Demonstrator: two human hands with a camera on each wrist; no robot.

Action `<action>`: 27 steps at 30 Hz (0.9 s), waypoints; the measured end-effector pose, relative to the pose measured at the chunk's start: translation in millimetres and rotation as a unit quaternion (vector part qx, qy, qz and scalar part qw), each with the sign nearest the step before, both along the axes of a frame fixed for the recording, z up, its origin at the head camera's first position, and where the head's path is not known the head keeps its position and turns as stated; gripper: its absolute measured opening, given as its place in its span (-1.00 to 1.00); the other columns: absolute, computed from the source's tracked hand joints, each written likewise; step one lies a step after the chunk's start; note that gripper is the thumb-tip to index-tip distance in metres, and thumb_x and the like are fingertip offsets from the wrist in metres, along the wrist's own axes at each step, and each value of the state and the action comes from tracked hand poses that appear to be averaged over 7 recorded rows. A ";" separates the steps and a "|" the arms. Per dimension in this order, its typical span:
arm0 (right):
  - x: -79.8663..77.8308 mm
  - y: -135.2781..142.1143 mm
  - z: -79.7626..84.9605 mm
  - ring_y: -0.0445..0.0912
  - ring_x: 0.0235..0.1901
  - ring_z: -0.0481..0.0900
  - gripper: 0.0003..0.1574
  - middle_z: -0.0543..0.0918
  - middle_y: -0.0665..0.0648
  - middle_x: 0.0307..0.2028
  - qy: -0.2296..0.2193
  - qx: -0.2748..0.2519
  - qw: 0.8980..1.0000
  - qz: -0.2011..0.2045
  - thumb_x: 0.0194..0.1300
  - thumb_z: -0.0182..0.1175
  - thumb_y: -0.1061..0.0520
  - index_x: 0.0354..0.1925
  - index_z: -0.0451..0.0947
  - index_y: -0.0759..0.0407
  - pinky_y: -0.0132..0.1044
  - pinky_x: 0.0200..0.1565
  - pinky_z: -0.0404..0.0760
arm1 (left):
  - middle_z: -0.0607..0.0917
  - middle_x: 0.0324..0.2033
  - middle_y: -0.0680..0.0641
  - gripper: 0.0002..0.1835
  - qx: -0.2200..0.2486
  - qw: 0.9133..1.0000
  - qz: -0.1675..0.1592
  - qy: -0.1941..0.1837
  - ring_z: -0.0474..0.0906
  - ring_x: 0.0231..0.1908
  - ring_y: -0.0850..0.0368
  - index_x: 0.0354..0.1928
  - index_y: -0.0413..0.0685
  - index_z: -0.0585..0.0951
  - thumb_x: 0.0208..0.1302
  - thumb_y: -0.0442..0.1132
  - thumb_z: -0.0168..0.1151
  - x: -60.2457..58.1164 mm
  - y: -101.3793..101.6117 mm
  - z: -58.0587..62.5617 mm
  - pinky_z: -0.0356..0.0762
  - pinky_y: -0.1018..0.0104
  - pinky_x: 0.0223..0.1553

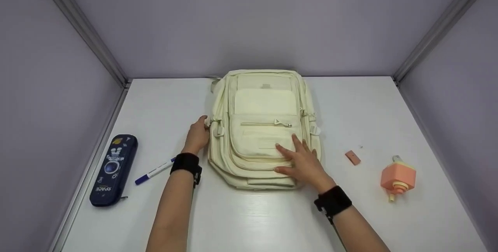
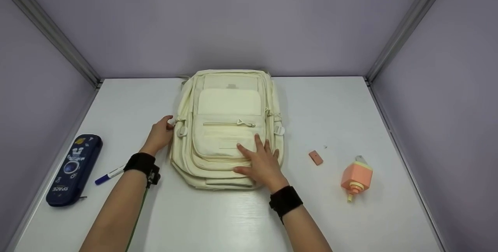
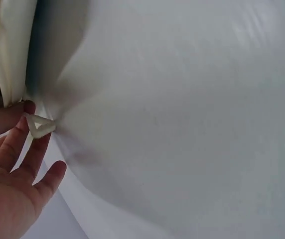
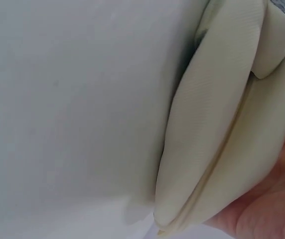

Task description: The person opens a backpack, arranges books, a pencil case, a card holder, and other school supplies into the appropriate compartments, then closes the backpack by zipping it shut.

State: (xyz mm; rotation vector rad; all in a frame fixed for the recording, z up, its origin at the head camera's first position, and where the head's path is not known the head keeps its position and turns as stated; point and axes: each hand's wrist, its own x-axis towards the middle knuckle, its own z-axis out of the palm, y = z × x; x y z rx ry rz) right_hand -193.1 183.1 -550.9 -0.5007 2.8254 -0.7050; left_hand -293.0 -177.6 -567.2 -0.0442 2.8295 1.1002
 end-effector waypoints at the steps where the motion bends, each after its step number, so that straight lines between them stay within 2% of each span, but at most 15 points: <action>1: -0.3 -0.3 0.3 0.37 0.44 -0.20 -0.02 -0.21 0.26 0.53 -0.003 -0.001 1.000 -0.001 0.13 0.20 -0.51 0.44 0.20 -0.33 0.49 0.22 -0.08 | 0.63 -0.08 -0.31 -0.50 -0.008 1.000 0.005 0.005 0.57 -0.05 -0.17 0.37 -0.33 0.32 0.40 -0.44 0.00 0.4 0.4 -0.3 0.47 0.00 0.02; 4: -1.3 -0.7 0.2 0.37 0.44 -0.20 -0.02 -0.21 0.26 0.53 -0.006 0.000 1.000 -0.002 0.13 0.19 -0.52 0.44 0.19 -0.34 0.50 0.21 -0.09 | 0.64 -0.05 -0.33 -0.63 -0.025 0.999 0.015 0.017 0.57 -0.01 -0.20 0.21 -0.38 0.49 0.43 -0.40 0.01 2.4 1.9 0.2 0.47 -0.02 0.03; 8: -2.6 -0.9 -0.5 0.36 0.44 -0.20 -0.02 -0.21 0.25 0.53 -0.008 0.001 1.000 -0.004 0.14 0.17 -0.53 0.45 0.17 -0.36 0.50 0.21 -0.09 | 0.64 -0.05 -0.32 -0.70 -0.033 0.999 0.029 0.023 0.57 -0.02 -0.21 0.07 -0.36 0.61 0.42 -0.37 0.05 4.3 3.5 2.1 0.49 -0.03 0.01; 13: -3.4 -1.4 -1.5 0.38 0.43 -0.17 -0.03 -0.18 0.27 0.53 0.001 0.003 1.000 -0.001 0.15 0.17 -0.53 0.45 0.20 -0.34 0.51 0.20 -0.05 | 0.57 -0.08 -0.33 -0.71 -0.043 0.998 0.038 0.022 0.54 -0.06 -0.21 0.04 -0.36 0.63 0.40 -0.39 0.04 5.2 2.8 4.6 0.49 -0.01 -0.03; 18: -3.6 -1.6 -2.7 0.39 0.43 -0.16 -0.03 -0.17 0.29 0.52 0.008 0.006 1.000 0.001 0.15 0.17 -0.52 0.44 0.22 -0.32 0.52 0.19 -0.04 | 0.54 -0.10 -0.34 -0.76 -0.074 0.995 0.032 0.050 0.52 -0.06 -0.22 -0.05 -0.39 0.66 0.37 -0.43 0.08 4.6 1.1 5.5 0.46 -0.01 0.00; 23: -4.1 -2.7 -2.3 0.38 0.43 -0.17 -0.03 -0.18 0.28 0.52 0.006 0.004 1.000 0.000 0.15 0.18 -0.52 0.44 0.22 -0.31 0.51 0.20 -0.05 | 0.55 -0.17 -0.30 -0.78 -0.106 0.991 0.047 0.068 0.56 -0.15 -0.20 -0.12 -0.35 0.69 0.40 -0.40 0.08 5.6 -0.6 3.9 0.53 -0.02 -0.13; 27: -3.7 -3.8 -1.9 0.37 0.44 -0.19 -0.03 -0.19 0.27 0.53 0.000 0.005 1.000 0.001 0.14 0.17 -0.53 0.44 0.21 -0.33 0.51 0.21 -0.08 | 0.54 -0.19 -0.29 -0.78 -0.103 0.990 0.050 0.080 0.56 -0.17 -0.20 -0.12 -0.34 0.70 0.41 -0.43 0.08 8.3 -4.5 4.5 0.54 -0.01 -0.15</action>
